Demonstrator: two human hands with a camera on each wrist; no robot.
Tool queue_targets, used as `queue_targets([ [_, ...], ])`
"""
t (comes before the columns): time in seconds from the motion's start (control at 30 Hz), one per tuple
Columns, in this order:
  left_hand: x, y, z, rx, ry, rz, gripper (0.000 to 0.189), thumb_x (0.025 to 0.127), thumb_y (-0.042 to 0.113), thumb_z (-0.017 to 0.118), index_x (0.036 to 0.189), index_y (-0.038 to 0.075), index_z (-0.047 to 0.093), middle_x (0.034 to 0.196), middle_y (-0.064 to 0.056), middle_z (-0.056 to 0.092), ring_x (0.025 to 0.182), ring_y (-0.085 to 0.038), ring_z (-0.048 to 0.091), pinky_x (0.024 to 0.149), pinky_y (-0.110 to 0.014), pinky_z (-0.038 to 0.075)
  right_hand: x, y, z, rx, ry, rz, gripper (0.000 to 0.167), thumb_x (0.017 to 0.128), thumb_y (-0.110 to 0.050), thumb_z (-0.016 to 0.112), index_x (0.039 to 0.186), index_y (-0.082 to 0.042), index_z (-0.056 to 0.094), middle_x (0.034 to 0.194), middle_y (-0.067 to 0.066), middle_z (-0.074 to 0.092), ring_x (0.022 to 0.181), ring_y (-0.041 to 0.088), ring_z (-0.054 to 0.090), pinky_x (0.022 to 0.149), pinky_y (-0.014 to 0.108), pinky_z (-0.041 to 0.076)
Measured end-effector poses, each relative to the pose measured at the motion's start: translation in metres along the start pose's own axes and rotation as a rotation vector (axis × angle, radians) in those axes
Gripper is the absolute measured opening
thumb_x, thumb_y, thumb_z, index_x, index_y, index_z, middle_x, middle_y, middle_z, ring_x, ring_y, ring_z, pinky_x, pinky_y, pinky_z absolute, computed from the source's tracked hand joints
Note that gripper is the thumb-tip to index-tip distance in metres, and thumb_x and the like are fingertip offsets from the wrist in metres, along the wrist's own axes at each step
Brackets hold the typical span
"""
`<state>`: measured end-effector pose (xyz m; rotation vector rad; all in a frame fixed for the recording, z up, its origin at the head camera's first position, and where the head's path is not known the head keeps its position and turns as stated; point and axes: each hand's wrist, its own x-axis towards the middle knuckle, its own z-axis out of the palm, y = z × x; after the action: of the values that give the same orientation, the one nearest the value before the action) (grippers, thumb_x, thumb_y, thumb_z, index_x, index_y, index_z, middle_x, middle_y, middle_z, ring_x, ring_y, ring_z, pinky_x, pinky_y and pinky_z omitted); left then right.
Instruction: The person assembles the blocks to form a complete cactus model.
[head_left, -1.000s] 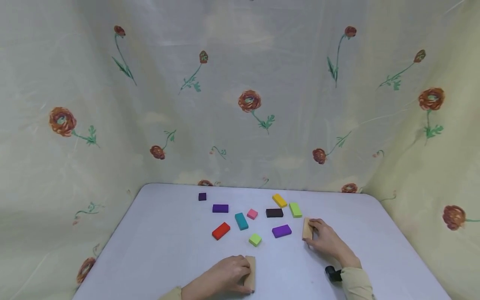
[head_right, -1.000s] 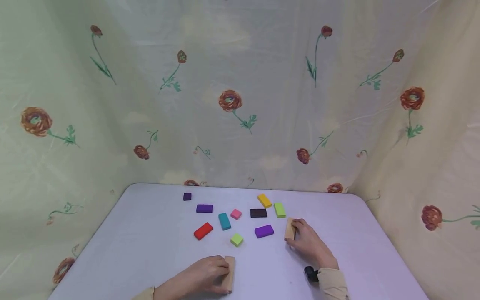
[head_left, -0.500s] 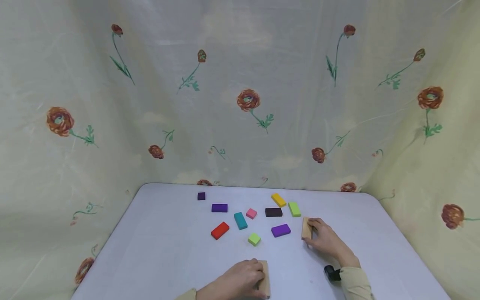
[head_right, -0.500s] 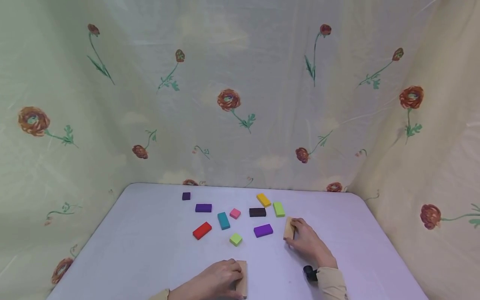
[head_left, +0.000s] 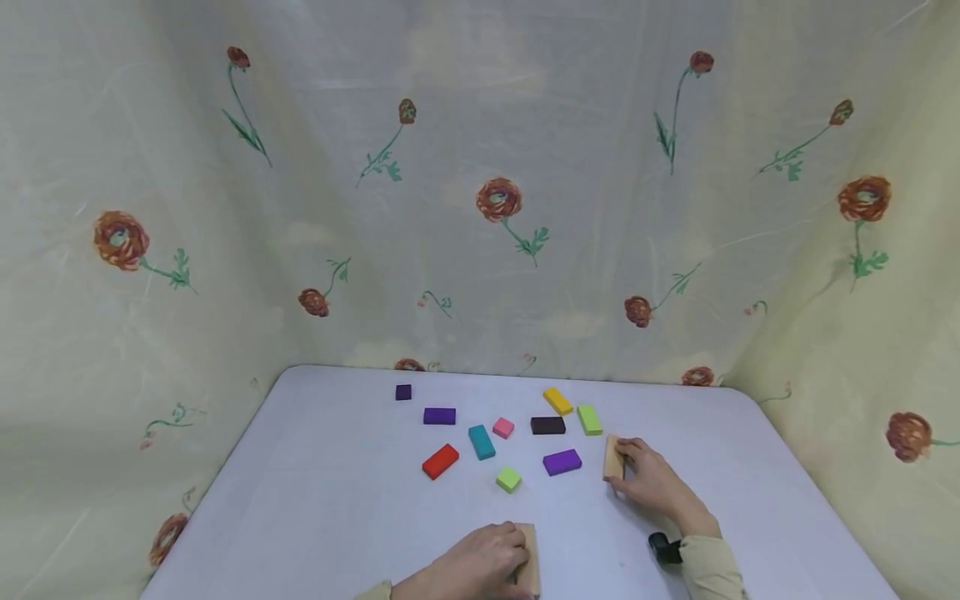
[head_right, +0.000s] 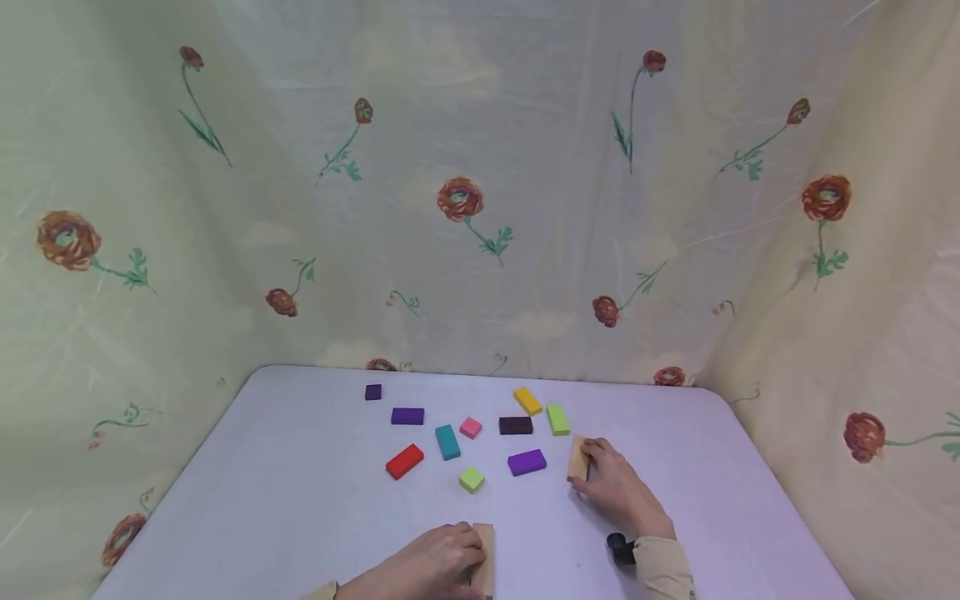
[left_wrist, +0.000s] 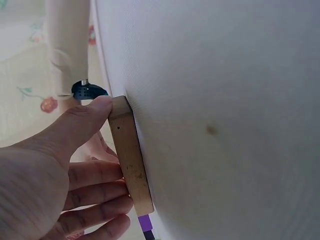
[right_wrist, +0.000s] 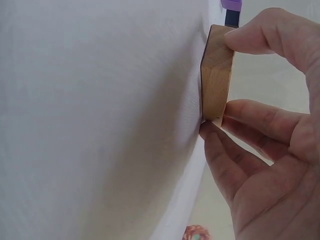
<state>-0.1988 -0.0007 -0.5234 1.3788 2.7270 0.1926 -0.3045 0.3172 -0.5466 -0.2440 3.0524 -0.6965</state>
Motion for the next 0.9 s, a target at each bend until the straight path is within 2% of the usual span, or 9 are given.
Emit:
queue_targets([
  [0.33, 0.0009, -0.0009, 0.0001, -0.021, 0.002, 0.007, 0.046, 0.084, 0.057, 0.064, 0.111, 0.020, 0.071, 0.096, 0.014, 0.068, 0.089, 0.002, 0.052, 0.080, -0.013, 0.048, -0.0005, -0.0018, -0.0013, -0.007, -0.002, -0.008, 0.068, 0.081, -0.032, 0.075, 0.131, 0.008, 0.052, 0.137, 0.023, 0.049, 0.127, 0.042, 0.048, 0.105, 0.053, 0.041],
  [0.53, 0.0006, -0.0009, 0.0020, -0.001, -0.007, 0.055, 0.041, 0.087, 0.054, 0.063, 0.104, 0.018, 0.071, 0.094, 0.012, 0.065, 0.085, 0.002, 0.050, 0.075, -0.011, 0.046, -0.0020, -0.0021, -0.0018, -0.009, 0.003, -0.008, 0.065, 0.079, -0.028, 0.075, 0.129, 0.009, 0.053, 0.135, 0.022, 0.050, 0.126, 0.042, 0.048, 0.105, 0.054, 0.040],
  [0.9, -0.0019, -0.0008, 0.0018, 0.023, 0.009, 0.074, 0.039, 0.087, 0.050, 0.065, 0.107, 0.016, 0.072, 0.096, 0.011, 0.066, 0.086, 0.001, 0.050, 0.076, -0.009, 0.046, -0.0030, -0.0026, -0.0036, -0.019, -0.014, -0.016, 0.067, 0.080, -0.030, 0.076, 0.130, 0.009, 0.053, 0.135, 0.023, 0.050, 0.126, 0.042, 0.048, 0.105, 0.054, 0.040],
])
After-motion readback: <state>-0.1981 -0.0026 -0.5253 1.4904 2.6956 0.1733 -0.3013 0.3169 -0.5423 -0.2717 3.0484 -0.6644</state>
